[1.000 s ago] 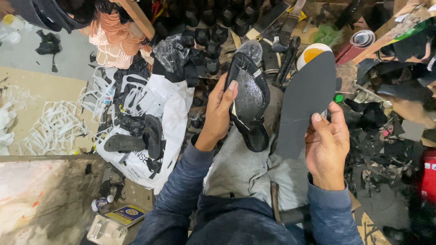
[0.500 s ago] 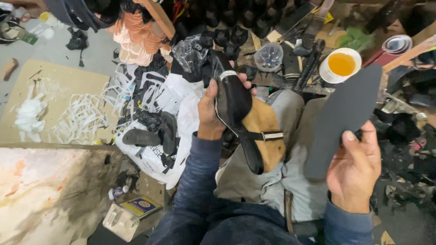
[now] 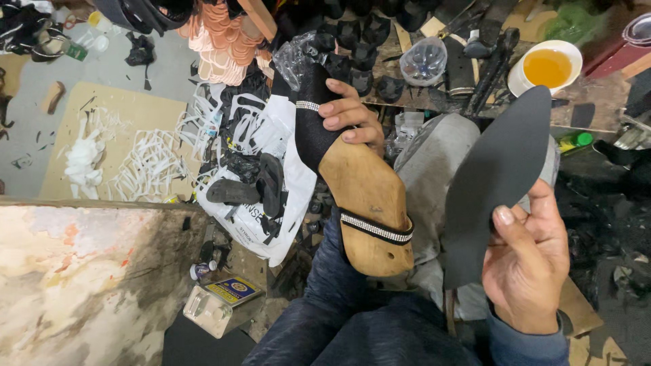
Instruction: The person removes a black slip-on shoe from a shelf, separates the sole from the upper, and then reattaches the sole. They press the sole into place and trim the excess material with scissors.
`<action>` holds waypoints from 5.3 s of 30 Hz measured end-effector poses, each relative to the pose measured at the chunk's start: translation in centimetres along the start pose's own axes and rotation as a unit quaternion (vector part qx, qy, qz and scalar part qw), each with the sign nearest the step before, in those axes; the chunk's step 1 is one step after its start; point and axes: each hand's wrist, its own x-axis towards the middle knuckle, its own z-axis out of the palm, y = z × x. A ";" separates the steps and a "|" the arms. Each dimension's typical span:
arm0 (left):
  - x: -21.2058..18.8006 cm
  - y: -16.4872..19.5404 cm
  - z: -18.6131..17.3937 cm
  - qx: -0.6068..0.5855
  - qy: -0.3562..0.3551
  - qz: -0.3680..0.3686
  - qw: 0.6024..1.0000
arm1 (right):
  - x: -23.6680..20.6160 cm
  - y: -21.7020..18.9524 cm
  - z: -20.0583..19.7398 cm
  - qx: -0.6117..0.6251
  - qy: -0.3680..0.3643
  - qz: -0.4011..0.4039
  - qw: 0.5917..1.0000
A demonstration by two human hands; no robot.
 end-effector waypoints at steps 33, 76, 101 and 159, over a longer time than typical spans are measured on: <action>1.2 -2.6 8.6 0.649 0.006 -0.025 0.760 | 3.1 -0.1 -2.0 0.146 -0.141 0.091 0.975; 1.2 -1.9 8.4 0.537 0.020 -0.043 0.842 | 3.1 4.8 0.5 -0.227 -0.001 -0.096 0.969; -0.4 -4.1 9.8 0.633 0.072 0.027 0.770 | 2.3 4.7 1.5 -0.338 0.024 -0.091 0.937; -1.3 1.3 7.1 0.546 0.170 0.063 0.818 | 2.2 3.9 2.6 -0.516 -0.044 0.024 0.855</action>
